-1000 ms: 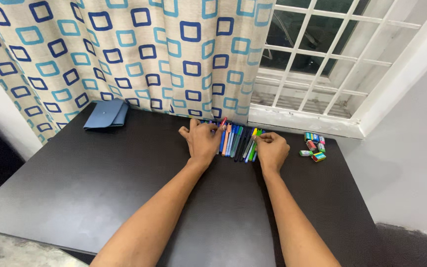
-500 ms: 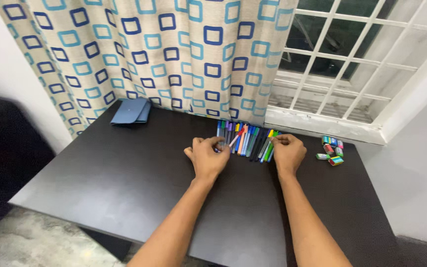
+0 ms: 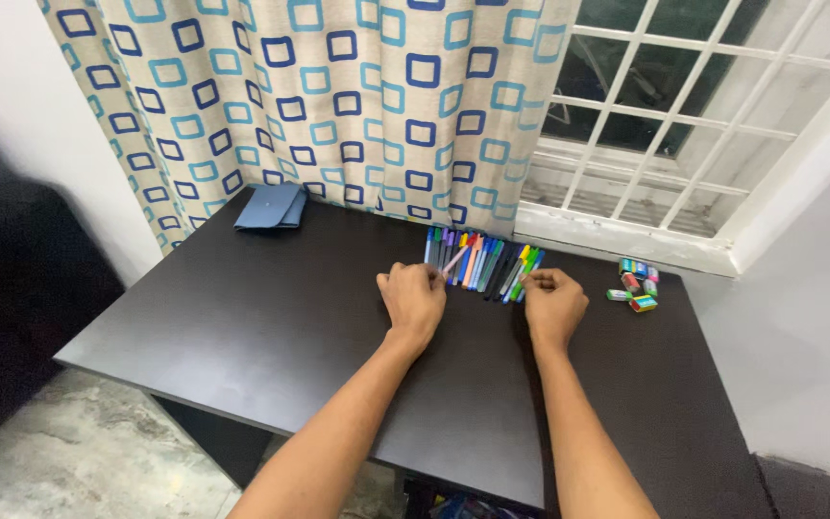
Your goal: The person removes pens, markers, and small erasers from a drawer and arranges them in neat rows on the desk surface. The person repeatedly reaches into the drawer, selects items, and places them on the desk.
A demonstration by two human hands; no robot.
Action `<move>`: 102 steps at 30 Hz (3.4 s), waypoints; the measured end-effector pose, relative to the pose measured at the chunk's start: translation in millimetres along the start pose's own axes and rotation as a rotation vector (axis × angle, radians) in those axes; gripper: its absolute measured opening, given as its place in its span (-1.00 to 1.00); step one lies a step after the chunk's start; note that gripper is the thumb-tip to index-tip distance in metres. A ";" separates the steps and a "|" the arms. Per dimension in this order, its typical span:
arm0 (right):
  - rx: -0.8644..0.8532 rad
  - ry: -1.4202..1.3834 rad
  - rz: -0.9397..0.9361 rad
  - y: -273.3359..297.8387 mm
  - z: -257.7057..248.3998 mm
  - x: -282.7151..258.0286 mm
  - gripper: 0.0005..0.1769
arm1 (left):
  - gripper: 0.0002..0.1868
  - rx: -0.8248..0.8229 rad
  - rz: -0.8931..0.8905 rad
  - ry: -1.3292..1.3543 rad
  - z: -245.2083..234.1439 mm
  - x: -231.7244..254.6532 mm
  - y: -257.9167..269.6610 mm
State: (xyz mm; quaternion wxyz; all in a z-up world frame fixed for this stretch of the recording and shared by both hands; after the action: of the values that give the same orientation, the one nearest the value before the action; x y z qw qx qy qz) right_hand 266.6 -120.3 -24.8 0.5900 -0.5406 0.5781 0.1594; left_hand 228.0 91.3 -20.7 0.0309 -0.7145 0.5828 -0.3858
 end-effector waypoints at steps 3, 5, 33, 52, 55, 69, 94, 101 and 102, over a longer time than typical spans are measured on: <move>-0.014 0.013 0.002 5.0 0.5 -0.8 -0.83 | -0.83 0.027 -0.019 0.009 1.7 6.0 -2.8; -0.029 0.015 0.010 3.8 -0.1 0.1 -0.82 | -0.81 0.017 -0.036 0.024 2.9 10.1 -2.1; -0.279 -0.695 0.231 99.5 -83.8 -18.4 -0.76 | -0.74 -0.416 0.030 0.872 -26.1 83.4 114.9; -0.925 -0.011 0.453 239.7 -252.2 65.6 -0.75 | -0.76 -1.041 0.287 0.497 -34.5 23.2 284.2; -0.849 0.343 0.274 241.0 -242.5 107.0 -0.69 | -0.79 -0.860 0.258 0.310 3.1 4.0 295.6; -0.645 0.824 -0.099 255.7 -200.4 195.3 -0.56 | -0.77 -0.738 0.462 -0.059 85.5 -27.3 315.8; -0.618 0.822 -0.253 265.1 -207.9 174.3 -0.73 | -0.75 -0.792 0.656 0.009 123.9 -41.6 333.3; -0.598 0.740 -0.149 262.1 -221.0 111.6 -0.81 | -0.80 -0.719 0.635 0.117 95.1 -33.1 324.4; -0.620 0.719 -0.095 261.4 -224.8 101.4 -0.81 | -0.79 -0.713 0.607 0.122 87.1 -28.6 322.3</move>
State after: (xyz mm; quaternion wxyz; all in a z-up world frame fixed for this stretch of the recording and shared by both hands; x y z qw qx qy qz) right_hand -32.0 -254.2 -173.2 0.1703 -0.7380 0.6453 0.0999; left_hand 17.7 -22.2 -255.6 -0.1396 -0.4539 0.8622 -0.1762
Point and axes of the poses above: each hand's wrist, its own y-axis away from the middle knuckle, its own z-axis out of the palm, x = y × z, the point moved 2 cm from there along -y, towards the middle knuckle, and after that the axes turned 7 degrees about -y, right-handed, at the moved point
